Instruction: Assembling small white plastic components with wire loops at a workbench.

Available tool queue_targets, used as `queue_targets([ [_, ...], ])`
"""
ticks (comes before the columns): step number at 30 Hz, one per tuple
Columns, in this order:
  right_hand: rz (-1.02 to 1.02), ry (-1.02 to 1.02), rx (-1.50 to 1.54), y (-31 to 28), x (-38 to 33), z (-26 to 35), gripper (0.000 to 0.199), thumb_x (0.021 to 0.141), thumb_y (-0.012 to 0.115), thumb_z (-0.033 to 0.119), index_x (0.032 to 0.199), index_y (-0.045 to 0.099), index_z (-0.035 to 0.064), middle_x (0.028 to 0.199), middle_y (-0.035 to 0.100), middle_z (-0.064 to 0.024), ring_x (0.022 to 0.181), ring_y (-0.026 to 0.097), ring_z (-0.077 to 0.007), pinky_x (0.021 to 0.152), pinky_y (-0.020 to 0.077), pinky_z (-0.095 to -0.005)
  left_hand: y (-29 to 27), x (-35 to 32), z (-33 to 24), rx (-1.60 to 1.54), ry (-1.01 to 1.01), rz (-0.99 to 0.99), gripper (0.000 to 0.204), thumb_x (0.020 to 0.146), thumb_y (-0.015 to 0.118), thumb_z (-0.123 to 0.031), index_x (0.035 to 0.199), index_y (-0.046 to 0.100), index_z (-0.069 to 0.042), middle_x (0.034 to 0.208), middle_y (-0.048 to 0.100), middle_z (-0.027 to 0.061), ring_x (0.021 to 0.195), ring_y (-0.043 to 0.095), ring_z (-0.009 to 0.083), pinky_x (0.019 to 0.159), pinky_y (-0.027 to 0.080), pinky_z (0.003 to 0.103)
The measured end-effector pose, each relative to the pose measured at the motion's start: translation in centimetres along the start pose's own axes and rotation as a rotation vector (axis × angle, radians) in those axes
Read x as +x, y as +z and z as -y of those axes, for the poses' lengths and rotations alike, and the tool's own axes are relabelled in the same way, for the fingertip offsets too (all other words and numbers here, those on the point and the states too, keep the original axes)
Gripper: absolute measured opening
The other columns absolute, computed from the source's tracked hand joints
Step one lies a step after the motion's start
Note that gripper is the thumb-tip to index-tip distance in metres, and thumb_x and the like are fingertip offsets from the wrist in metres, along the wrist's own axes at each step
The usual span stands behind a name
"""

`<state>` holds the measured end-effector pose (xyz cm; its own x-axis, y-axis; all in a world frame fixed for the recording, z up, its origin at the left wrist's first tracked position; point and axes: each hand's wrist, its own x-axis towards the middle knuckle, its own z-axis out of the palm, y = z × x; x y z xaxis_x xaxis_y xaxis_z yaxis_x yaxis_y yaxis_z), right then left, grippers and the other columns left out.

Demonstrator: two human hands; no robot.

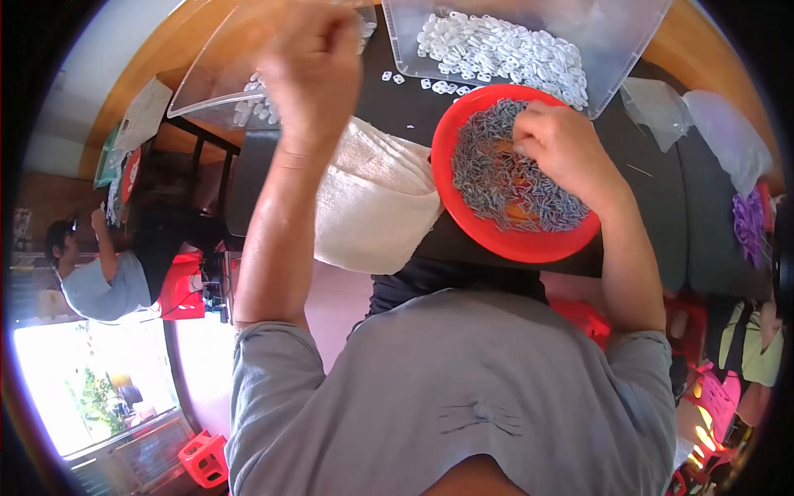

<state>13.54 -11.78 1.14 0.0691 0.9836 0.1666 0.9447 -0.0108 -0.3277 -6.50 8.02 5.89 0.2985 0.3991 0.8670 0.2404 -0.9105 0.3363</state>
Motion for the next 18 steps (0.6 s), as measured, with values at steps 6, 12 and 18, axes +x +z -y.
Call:
queue_targets([
  [6, -0.155, -0.021, 0.242, -0.6, 0.3, -0.3, 0.006, 0.08, 0.06, 0.004, 0.081, 0.057, -0.0014, 0.075, 0.054, -0.0094, 0.068, 0.055, -0.0238, 0.064, 0.0415, -0.034, 6.4, -4.2, 5.4, 0.509, -0.145, 0.505, 0.02, 0.08, 0.066, -0.015, 0.097, 0.071, -0.006, 0.084, 0.07, 0.0137, 0.082, 0.067, 0.0287, 0.075, 0.051, 0.037],
  [12, -0.066, 0.026, 0.393, -1.4, 0.0, 0.0, 0.002, 0.08, 0.057, -0.002, 0.083, 0.057, -0.0028, 0.075, 0.053, -0.0058, 0.069, 0.053, -0.0148, 0.063, 0.04, -0.0297, 7.6, -4.8, 7.5, 0.279, -0.378, 0.756, 0.022, 0.079, 0.066, -0.018, 0.097, 0.07, -0.007, 0.096, 0.069, 0.0174, 0.091, 0.065, 0.0333, 0.082, 0.05, 0.04],
  [18, -0.091, 0.053, 0.489, -1.3, 0.1, -0.3, 0.004, 0.08, 0.057, -0.005, 0.084, 0.057, -0.004, 0.078, 0.054, -0.0043, 0.072, 0.052, -0.0121, 0.066, 0.0414, -0.0273, 7.0, -5.4, 7.3, 0.226, -0.382, 0.561, 0.02, 0.074, 0.074, -0.017, 0.089, 0.069, -0.004, 0.085, 0.069, 0.0147, 0.083, 0.066, 0.0297, 0.078, 0.05, 0.039],
])
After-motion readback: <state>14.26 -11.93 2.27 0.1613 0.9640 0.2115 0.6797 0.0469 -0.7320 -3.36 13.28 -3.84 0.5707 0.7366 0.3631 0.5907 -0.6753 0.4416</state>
